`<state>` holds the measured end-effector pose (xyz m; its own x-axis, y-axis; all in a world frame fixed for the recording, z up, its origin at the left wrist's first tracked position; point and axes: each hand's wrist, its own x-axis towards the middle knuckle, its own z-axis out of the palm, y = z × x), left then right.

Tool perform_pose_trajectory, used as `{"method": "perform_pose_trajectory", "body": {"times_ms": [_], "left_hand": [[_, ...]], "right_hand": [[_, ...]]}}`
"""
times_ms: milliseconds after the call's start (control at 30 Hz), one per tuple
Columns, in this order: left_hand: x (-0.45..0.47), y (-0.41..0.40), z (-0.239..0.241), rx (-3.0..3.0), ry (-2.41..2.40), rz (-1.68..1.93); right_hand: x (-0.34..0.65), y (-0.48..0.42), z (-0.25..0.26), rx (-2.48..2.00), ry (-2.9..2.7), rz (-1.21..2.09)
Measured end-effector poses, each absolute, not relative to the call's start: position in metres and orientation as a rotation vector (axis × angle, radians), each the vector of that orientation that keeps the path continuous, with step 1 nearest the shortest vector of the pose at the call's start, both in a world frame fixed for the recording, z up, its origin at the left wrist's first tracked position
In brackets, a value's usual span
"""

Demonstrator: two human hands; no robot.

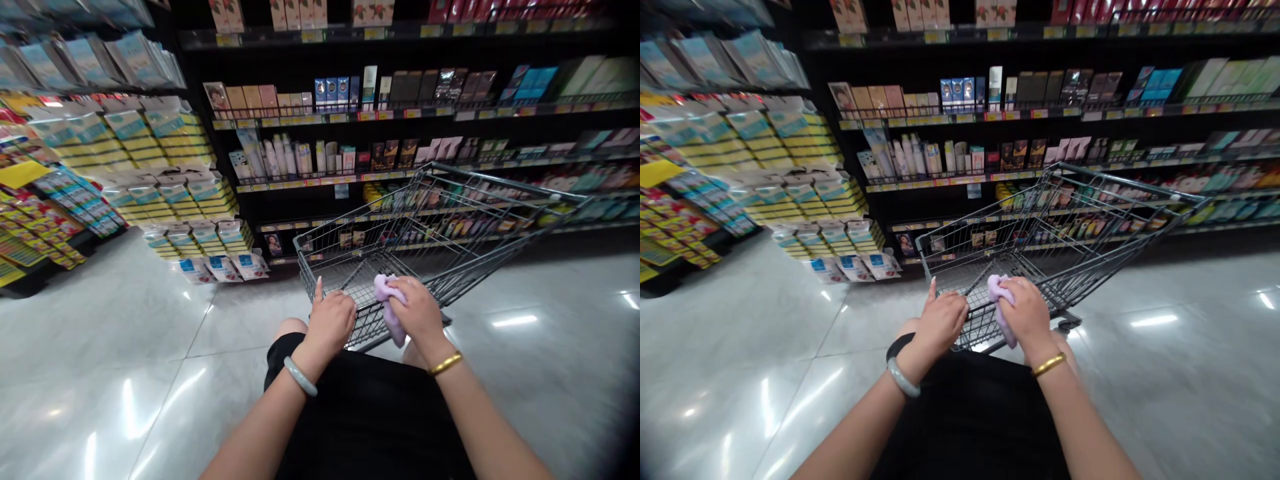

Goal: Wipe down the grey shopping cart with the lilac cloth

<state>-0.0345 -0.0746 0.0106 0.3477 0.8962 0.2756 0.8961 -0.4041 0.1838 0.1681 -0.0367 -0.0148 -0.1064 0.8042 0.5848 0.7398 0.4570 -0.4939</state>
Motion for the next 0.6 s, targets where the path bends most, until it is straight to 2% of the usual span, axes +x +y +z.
{"method": "perform_pose_trajectory", "body": {"times_ms": [233, 400, 600], "left_hand": [[-0.034, -0.074, -0.013, 2.634, 1.812, 0.693], [-0.032, -0.074, -0.018, 2.649, 1.81, 0.814], [-0.027, -0.072, -0.019, 2.622, 1.834, 0.871]], "right_hand": [[0.133, -0.058, 0.004, -1.271, -2.158, 0.035], [0.143, -0.042, 0.03, -1.624, -2.152, -0.027], [0.121, -0.019, 0.037, -1.663, -2.315, 0.212]]}}
